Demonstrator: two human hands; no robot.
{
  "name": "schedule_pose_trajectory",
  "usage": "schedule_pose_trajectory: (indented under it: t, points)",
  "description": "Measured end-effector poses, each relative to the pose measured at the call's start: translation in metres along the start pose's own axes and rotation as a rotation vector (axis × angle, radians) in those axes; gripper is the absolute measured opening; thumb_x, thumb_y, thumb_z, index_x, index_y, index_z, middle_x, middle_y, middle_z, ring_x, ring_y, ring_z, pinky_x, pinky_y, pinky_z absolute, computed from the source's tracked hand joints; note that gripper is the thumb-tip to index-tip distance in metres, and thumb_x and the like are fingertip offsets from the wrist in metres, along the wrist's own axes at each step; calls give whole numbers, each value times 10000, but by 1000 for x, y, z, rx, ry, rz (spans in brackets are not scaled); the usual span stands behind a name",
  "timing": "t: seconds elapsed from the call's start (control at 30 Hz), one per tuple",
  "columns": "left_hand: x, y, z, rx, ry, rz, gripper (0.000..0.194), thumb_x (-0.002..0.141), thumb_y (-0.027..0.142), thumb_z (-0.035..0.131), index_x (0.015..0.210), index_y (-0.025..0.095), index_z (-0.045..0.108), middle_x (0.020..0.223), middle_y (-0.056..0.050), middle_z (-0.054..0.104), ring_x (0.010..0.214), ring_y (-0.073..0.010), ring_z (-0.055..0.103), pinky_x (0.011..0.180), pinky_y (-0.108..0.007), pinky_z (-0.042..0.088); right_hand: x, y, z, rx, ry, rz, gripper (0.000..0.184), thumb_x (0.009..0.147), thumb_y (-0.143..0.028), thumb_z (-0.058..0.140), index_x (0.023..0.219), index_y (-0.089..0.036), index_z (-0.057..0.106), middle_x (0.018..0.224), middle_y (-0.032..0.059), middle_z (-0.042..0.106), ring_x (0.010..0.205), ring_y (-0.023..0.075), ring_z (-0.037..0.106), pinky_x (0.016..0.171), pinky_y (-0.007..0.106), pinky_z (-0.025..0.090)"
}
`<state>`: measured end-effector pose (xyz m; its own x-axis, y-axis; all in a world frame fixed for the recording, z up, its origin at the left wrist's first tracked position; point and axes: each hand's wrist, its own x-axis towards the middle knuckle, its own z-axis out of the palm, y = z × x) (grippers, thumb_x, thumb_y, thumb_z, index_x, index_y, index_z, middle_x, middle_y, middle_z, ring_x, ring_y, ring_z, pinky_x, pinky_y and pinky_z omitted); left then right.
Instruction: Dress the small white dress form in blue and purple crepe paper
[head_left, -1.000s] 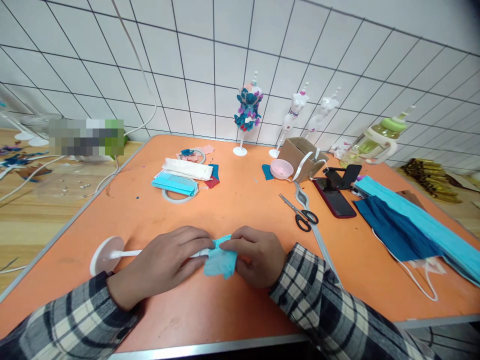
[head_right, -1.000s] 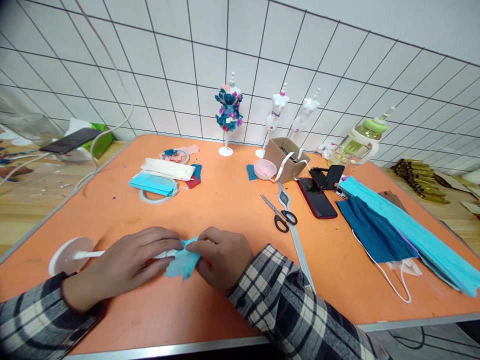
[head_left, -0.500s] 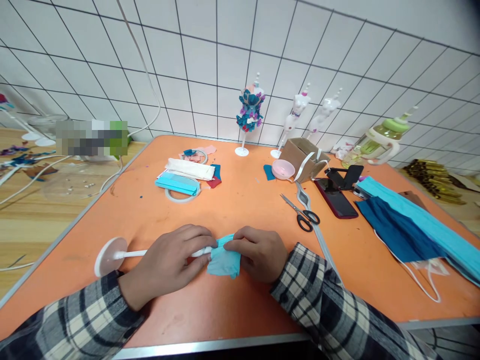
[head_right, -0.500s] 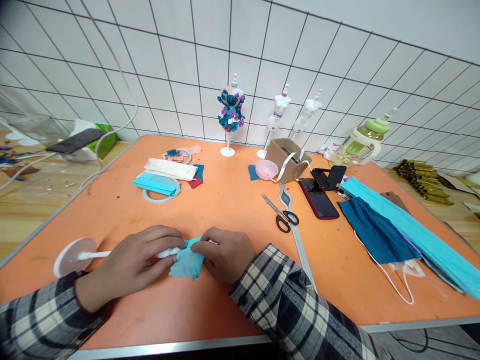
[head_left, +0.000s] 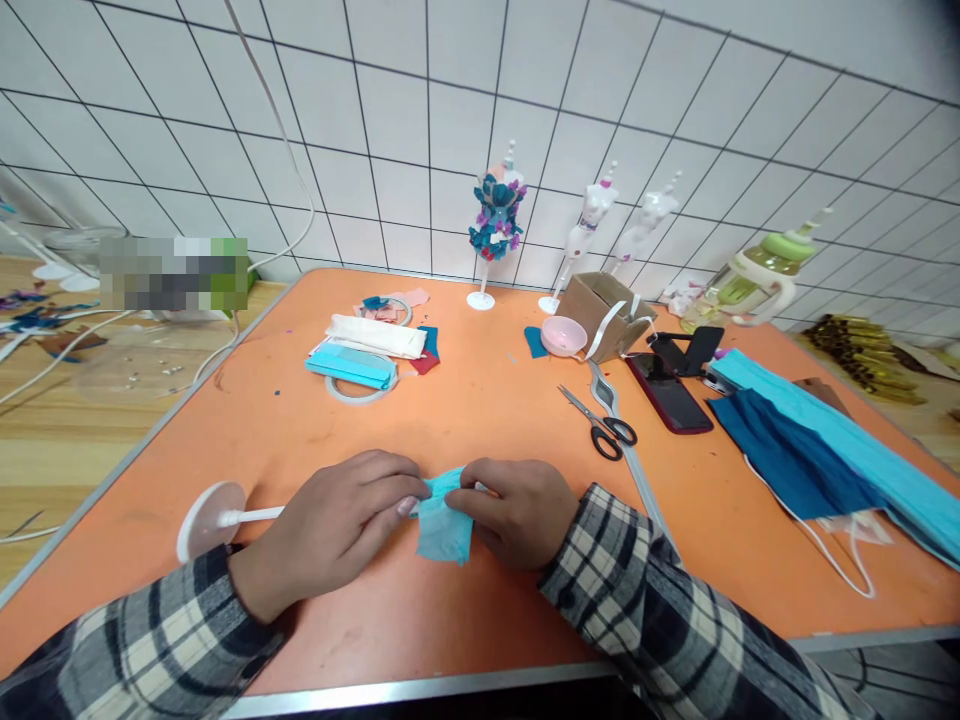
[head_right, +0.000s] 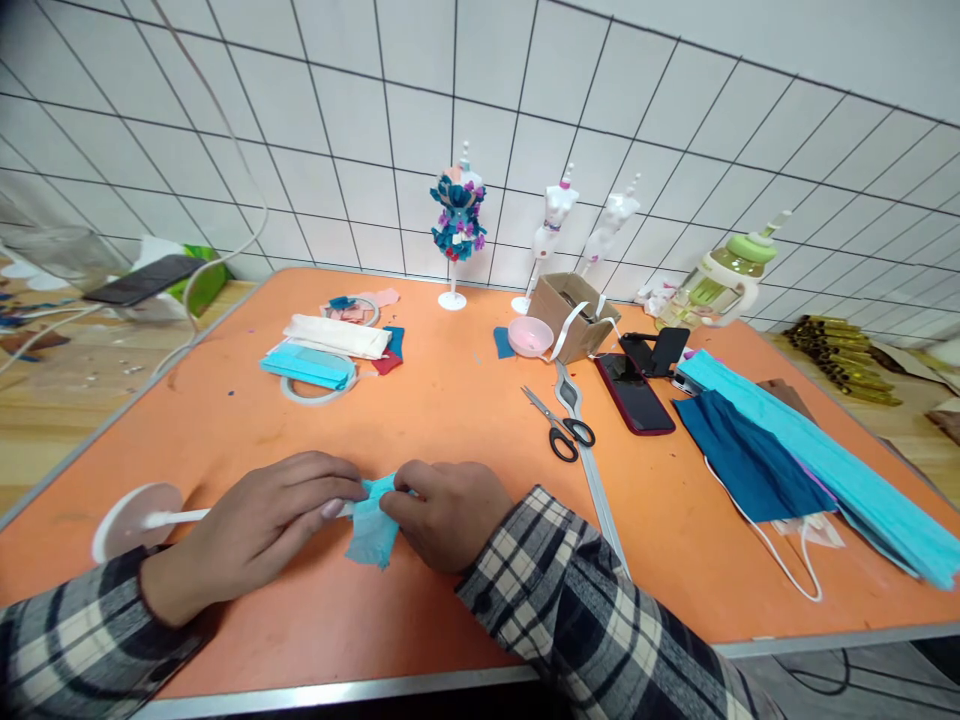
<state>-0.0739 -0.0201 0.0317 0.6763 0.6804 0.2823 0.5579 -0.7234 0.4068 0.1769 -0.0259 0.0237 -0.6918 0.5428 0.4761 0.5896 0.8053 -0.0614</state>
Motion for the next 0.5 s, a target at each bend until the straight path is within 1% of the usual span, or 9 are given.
schedule_pose_trajectory:
  t: [0.07,0.13,0.2,0.3,0.4,0.5]
  points:
    - [1,1,0,-21,15,1,246,995,257,434,1089,229,659,1099,-52,709,985,-200,658,813,-298,510,0,-1,0,4,4,2,210,957,-244,478,940,-233,687,892,3,670,579,111,479,491,281,234]
    - [2,2,1,-15,34,-14,187,970,325,524,1033,230,673,1046,-48,719,939,-199,664,783,-294,511,0,-1,1,4,2,-3,207,958,-242,481,947,-232,687,891,5,668,580,109,480,492,281,237]
    - [3,3,4,8,51,-36,158,954,339,570,985,232,683,991,-39,726,898,-193,665,760,-292,506,-1,-1,1,-6,-9,-12,203,961,-238,483,959,-233,685,884,8,663,586,108,485,495,280,248]
    - [4,5,8,38,65,-64,176,971,291,525,950,231,689,948,-32,731,863,-185,664,743,-295,500,-3,2,1,-7,-24,-34,187,955,-230,497,988,-235,680,912,9,662,601,106,497,496,278,276]
    - [7,6,9,70,67,-102,174,956,312,533,917,220,675,883,-29,725,809,-185,662,695,-293,491,-4,9,-1,45,-15,-74,196,930,-240,516,1053,-244,668,991,7,676,651,113,538,516,275,325]
    - [11,5,9,84,86,-163,174,939,353,544,943,218,652,833,-13,716,741,-175,659,628,-274,473,-5,17,0,110,-24,-79,297,887,-278,535,1164,-242,638,1085,17,672,714,124,572,559,271,382]
